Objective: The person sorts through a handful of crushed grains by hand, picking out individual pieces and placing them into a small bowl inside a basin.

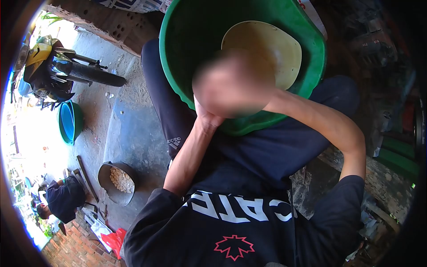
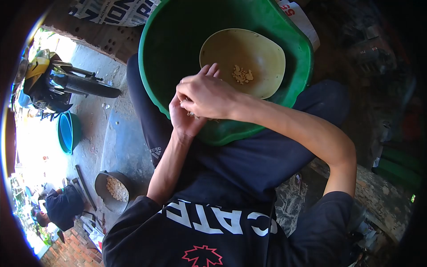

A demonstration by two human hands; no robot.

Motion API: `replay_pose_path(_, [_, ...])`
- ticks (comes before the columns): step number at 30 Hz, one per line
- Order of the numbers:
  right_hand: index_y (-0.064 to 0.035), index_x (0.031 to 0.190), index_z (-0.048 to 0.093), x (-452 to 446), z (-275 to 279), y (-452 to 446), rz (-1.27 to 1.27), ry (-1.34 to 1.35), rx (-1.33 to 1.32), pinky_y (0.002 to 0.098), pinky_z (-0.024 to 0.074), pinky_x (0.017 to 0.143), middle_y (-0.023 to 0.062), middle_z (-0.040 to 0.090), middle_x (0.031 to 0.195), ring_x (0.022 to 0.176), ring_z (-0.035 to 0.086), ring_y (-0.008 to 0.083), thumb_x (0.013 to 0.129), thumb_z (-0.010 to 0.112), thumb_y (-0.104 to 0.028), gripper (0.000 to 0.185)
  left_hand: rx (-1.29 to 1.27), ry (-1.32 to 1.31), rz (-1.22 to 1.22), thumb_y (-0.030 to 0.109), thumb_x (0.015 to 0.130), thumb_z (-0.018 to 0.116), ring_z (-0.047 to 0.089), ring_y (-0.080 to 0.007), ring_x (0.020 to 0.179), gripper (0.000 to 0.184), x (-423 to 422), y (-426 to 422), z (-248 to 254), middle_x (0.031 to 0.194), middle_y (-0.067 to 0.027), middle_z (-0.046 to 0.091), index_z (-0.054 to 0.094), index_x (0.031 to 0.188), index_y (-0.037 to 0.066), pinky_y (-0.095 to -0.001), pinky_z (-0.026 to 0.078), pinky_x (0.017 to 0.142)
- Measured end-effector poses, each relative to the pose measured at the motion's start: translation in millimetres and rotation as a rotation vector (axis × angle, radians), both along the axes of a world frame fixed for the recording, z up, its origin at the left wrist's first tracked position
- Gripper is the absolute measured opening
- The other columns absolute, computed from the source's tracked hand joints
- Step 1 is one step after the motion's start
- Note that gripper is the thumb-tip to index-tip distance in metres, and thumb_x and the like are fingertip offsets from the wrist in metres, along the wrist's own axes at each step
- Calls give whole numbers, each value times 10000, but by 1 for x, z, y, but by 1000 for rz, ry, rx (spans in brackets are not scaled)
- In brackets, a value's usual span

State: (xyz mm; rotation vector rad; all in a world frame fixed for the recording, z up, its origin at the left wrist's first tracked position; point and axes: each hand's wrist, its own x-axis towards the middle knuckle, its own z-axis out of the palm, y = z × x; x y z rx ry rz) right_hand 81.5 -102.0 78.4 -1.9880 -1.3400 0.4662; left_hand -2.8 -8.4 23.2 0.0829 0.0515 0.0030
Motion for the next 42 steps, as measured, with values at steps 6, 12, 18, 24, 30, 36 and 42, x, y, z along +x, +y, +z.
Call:
replay_pose_path(6, [29,892,688,28,22,1,-85,104,100,332,552,652,118,704,748,671,692,173,885,740,-112,151,-252,-58,-112,425,1114,420,639,-263,1274,465,-7,9,-39,1349,-94,680,618,1353,79,-478,497,1129])
replay_pose_path(12, [45,864,682,49,41,-10,-124,8,-138,355,551,653,166,706,733,676,711,224,858,690,-89,135,-289,-19,-95,416,1119,396,515,-296,1421,565,-1,4,-26,1511,-159,551,488,1500,8,-477,380,1235])
replay_pose_path(18, [61,854,701,70,33,-31,-227,-426,-636,454,568,731,230,717,810,780,716,398,817,680,-60,129,-261,22,-28,423,1119,385,376,-320,1528,656,5,-1,-4,1614,-201,421,351,1584,-39,-471,263,1302])
replay_pose_path(24, [-3,917,709,36,29,-12,67,-297,25,414,560,758,127,701,904,839,703,321,891,708,-77,79,-218,1,-104,466,1114,414,629,-287,1268,535,-6,7,-27,1331,-152,663,591,1360,24,-466,495,1120])
replay_pose_path(30, [-16,962,724,27,20,-8,228,-256,29,422,557,781,95,687,951,856,696,321,916,714,-104,100,-287,-123,-150,508,1108,412,668,-259,1223,533,-4,11,-25,1315,-108,696,641,1305,69,-443,541,1062])
replay_pose_path(36, [-35,1012,727,18,14,-11,222,-347,-118,429,547,798,86,677,967,874,680,319,925,708,-112,118,-163,-12,-86,532,1116,318,388,-288,1526,690,-3,5,-6,1654,-127,406,359,1608,50,-470,334,1252])
replay_pose_path(42, [-24,1023,702,16,7,-9,227,-350,-78,417,546,767,89,676,960,853,682,311,923,707,-92,121,-120,-37,-73,550,1113,289,413,-296,1510,701,-3,7,-2,1643,-123,425,372,1605,56,-475,346,1242])
